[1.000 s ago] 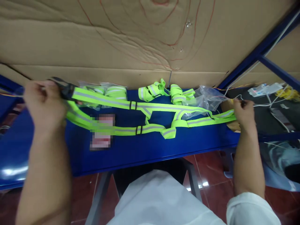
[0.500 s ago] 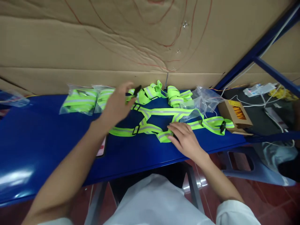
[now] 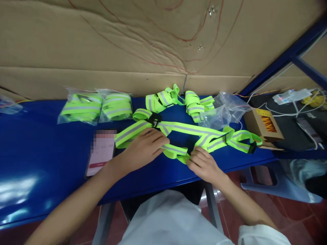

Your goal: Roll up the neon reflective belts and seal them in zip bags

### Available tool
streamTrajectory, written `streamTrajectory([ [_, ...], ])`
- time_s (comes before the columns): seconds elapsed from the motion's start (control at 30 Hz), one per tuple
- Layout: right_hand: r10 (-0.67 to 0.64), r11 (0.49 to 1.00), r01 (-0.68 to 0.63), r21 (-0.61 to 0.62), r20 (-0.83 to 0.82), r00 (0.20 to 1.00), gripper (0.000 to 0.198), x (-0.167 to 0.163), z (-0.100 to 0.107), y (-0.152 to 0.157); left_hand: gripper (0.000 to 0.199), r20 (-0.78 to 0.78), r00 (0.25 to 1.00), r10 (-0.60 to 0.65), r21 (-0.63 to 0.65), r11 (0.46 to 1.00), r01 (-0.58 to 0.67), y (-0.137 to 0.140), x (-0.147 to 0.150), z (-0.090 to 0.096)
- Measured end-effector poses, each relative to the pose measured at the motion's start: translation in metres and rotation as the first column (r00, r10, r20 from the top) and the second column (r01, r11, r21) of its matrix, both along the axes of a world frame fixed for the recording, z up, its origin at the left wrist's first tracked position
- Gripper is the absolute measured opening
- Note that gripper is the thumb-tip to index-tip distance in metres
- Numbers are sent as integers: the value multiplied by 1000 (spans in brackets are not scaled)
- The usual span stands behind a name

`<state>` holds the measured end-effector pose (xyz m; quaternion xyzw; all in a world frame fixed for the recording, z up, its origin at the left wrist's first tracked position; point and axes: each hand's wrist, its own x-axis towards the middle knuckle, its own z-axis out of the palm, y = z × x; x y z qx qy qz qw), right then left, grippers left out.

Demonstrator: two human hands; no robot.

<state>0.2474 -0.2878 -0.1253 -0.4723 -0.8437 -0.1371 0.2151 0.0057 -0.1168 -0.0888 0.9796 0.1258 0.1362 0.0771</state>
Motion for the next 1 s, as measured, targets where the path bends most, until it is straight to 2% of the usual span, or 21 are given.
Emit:
streamTrajectory([
  [0.1, 0, 1000, -1, 12, 108, 994, 14, 1, 1, -11, 12, 104, 995, 13, 51, 999, -18, -1, -7, 3],
  [0.2, -44, 999, 48, -24, 140, 989, 12, 4, 3, -23, 11, 172, 981, 95, 13, 995, -98, 1, -17, 6],
  [0.27, -93, 993, 103, -62, 153, 984, 25, 5, 3, -30, 11, 204, 957, 208, -70, 978, -198, 2, -22, 9],
  [0.33, -128, 985, 145, -91, 170, 977, 34, 7, 2, -37, 15, 189, 923, 335, -189, 935, -301, 1, -24, 13],
  [0.4, -133, 981, 153, -118, 160, 978, 33, 7, 2, -42, 24, 122, 905, 408, -308, 882, -356, -5, -22, 18],
  [0.43, -119, 982, 137, -131, 137, 983, 29, 7, 4, -43, 29, 75, 912, 404, -351, 866, -356, -10, -21, 20],
  [0.5, -67, 988, 71, -134, 38, 997, 21, 7, 11, -45, 39, -16, 952, 305, -388, 876, -288, -23, -18, 25],
  [0.57, -21, 996, 12, -86, -114, 993, 20, 6, 23, -43, 42, -97, 988, 119, -395, 907, -148, -38, -16, 29],
  [0.63, -13, 1000, 7, -23, -276, 961, 22, 4, 36, -36, 41, -165, 985, -50, -426, 904, -25, -50, -15, 31],
  [0.7, -21, 1000, 17, -15, -379, 925, 17, 2, 46, -20, 46, -238, 966, -103, -471, 882, -23, -57, -13, 30],
  [0.73, -27, 999, 11, -42, -395, 918, 15, 0, 50, -9, 50, -283, 957, -62, -474, 877, -83, -59, -11, 28],
  [0.8, -1, 988, -50, -147, -330, 944, 21, -5, 51, 17, 55, -380, 915, 133, -393, 873, -290, -61, -6, 21],
  [0.83, 31, 974, -88, -208, -265, 964, 26, -8, 49, 31, 55, -414, 872, 261, -316, 858, -406, -61, -2, 17],
  [0.9, 89, 950, -123, -288, -127, 988, 35, -14, 41, 59, 54, -440, 758, 481, -152, 792, -591, -62, 6, 10],
  [0.97, 127, 927, -128, -354, -25, 992, 42, -19, 29, 82, 55, -443, 684, 580, -87, 731, -676, -62, 11, 5],
  [1.0, 146, 915, -132, -381, 7, 989, 41, -21, 23, 91, 52, -447, 675, 587, -100, 718, -689, -62, 12, 4],
])
